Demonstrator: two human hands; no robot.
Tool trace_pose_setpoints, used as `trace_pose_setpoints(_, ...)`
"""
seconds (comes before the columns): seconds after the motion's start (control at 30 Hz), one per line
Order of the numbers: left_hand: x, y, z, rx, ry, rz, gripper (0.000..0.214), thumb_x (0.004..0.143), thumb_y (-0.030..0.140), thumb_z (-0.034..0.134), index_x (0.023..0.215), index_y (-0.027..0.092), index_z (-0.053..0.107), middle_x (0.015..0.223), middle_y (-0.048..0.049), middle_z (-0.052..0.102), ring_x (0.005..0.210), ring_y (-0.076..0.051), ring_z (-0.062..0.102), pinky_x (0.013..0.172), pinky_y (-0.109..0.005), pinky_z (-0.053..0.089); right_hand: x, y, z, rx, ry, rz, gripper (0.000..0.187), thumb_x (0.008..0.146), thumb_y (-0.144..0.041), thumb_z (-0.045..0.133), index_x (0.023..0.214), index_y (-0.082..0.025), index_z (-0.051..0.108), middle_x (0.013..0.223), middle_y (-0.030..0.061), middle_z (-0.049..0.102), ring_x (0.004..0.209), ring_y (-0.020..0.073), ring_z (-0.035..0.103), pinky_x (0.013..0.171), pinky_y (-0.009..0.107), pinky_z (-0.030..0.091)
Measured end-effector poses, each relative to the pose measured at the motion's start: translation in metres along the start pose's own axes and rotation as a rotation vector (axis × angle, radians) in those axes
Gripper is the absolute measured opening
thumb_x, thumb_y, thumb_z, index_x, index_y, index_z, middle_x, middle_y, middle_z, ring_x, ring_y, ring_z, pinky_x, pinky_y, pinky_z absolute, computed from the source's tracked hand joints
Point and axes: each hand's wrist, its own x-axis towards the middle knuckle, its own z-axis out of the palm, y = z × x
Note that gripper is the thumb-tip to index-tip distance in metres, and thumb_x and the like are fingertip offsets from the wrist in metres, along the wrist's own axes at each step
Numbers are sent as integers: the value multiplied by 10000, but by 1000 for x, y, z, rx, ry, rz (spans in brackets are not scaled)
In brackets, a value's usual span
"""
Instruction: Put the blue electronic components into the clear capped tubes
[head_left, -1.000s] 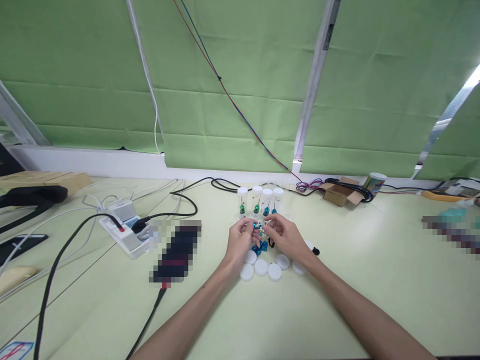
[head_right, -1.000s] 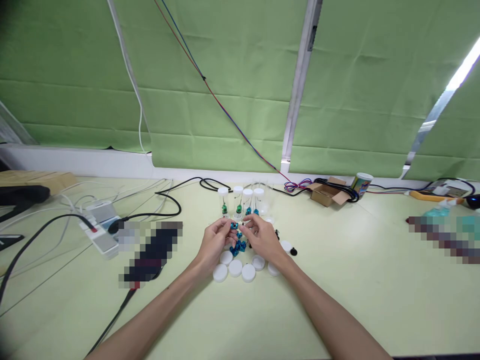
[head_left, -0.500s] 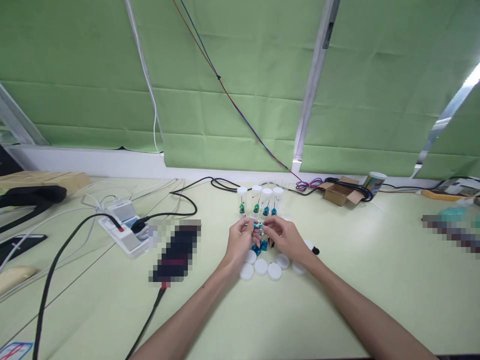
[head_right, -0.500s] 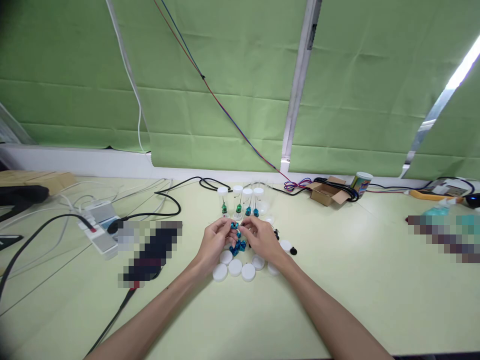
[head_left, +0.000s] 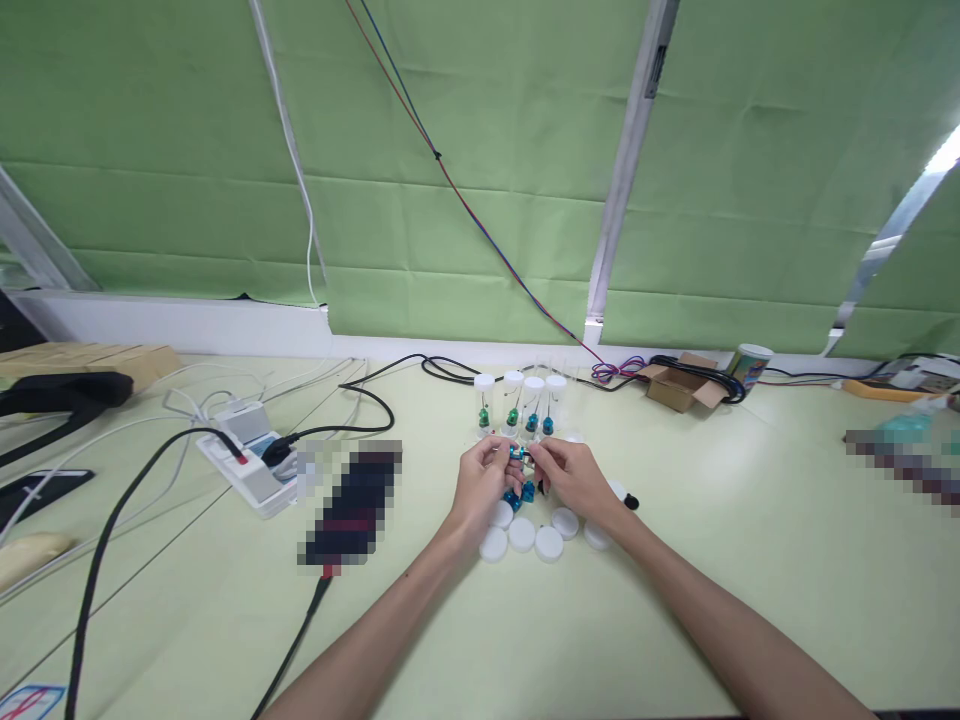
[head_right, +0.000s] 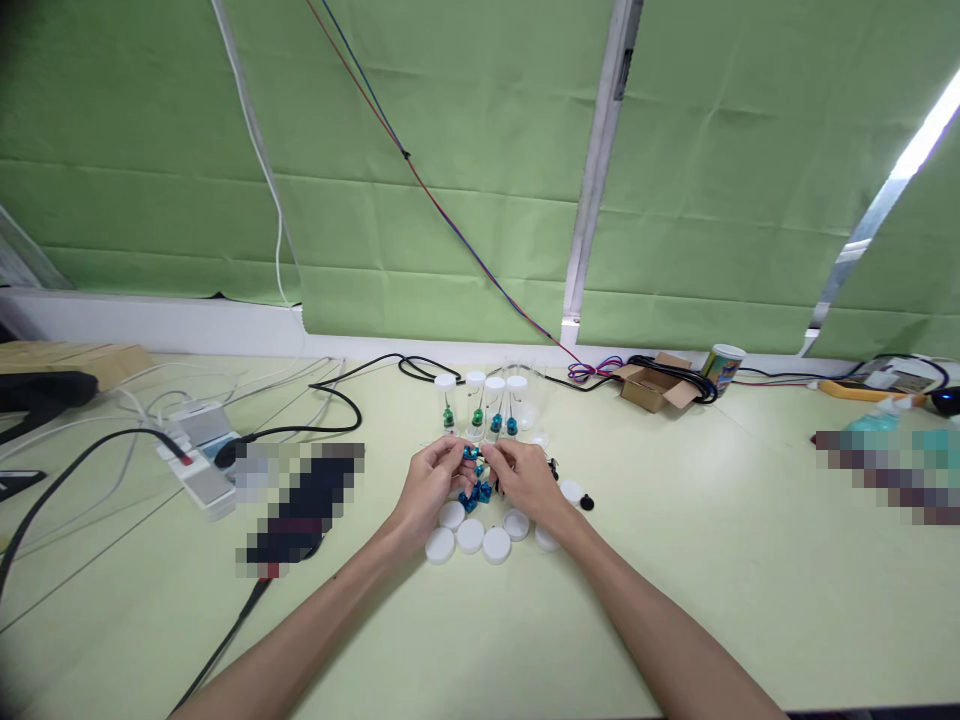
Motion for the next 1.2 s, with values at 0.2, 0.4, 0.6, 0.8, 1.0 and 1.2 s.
trace_pose_setpoints(0.2, 1, -1, 0, -18, 26, 1, 289, 743, 406, 678, 787, 129, 606, 577, -17, 565, 473, -117, 557, 413, -220, 464, -1, 1, 0, 67, 10, 15, 316, 907, -482, 455, 871, -203, 600, 688, 18, 645, 546, 151, 568, 558, 275, 462)
trace_pose_setpoints(0.4, 2, -1, -1, -23, 39, 6, 289, 744, 406, 679, 778, 129, 603, 580, -24, 573, 470, -111, 552, 415, -210, 455, -2, 1, 1, 83, 0, -27, 280, 856, -429, 560, 1022, -204, 562, 846, 35, 648, 612, 143, 587, 566, 266, 475)
trace_pose_setpoints(0.6, 1, 0, 0, -29, 24, -2, 277, 751, 393, 673, 797, 127, 607, 570, -17, 566, 474, -115, 553, 421, -214, 459, -1, 2, 1, 97, -19, -15, 248, 902, -429, 489, 907, -197, 577, 699, 4, 622, 542, 136, 565, 562, 268, 460)
trace_pose_setpoints(0.8, 0, 0, 0, -9, 5, -8, 292, 743, 416, 673, 781, 134, 609, 573, -17, 570, 479, -123, 559, 423, -222, 462, -1, 1, 1, 53, -12, -20, 350, 918, -466, 452, 723, -201, 568, 613, -2, 618, 532, 141, 550, 554, 261, 441)
trace_pose_setpoints(1.0, -1, 0, 1, -28, -3, -12, 315, 714, 437, 695, 778, 142, 607, 566, -3, 559, 481, -123, 559, 422, -223, 460, 0, 1, 1, 6, -11, -17, 455, 937, -476, 404, 588, -207, 515, 549, -3, 611, 496, 144, 535, 546, 265, 421)
trace_pose_setpoints(1.2, -1, 0, 1, -37, 7, -11, 329, 704, 437, 704, 782, 134, 600, 566, -5, 561, 477, -122, 558, 417, -223, 457, 0, 2, 1, -21, -5, -2, 480, 948, -485, 371, 590, -201, 519, 551, 1, 611, 508, 146, 546, 555, 267, 428)
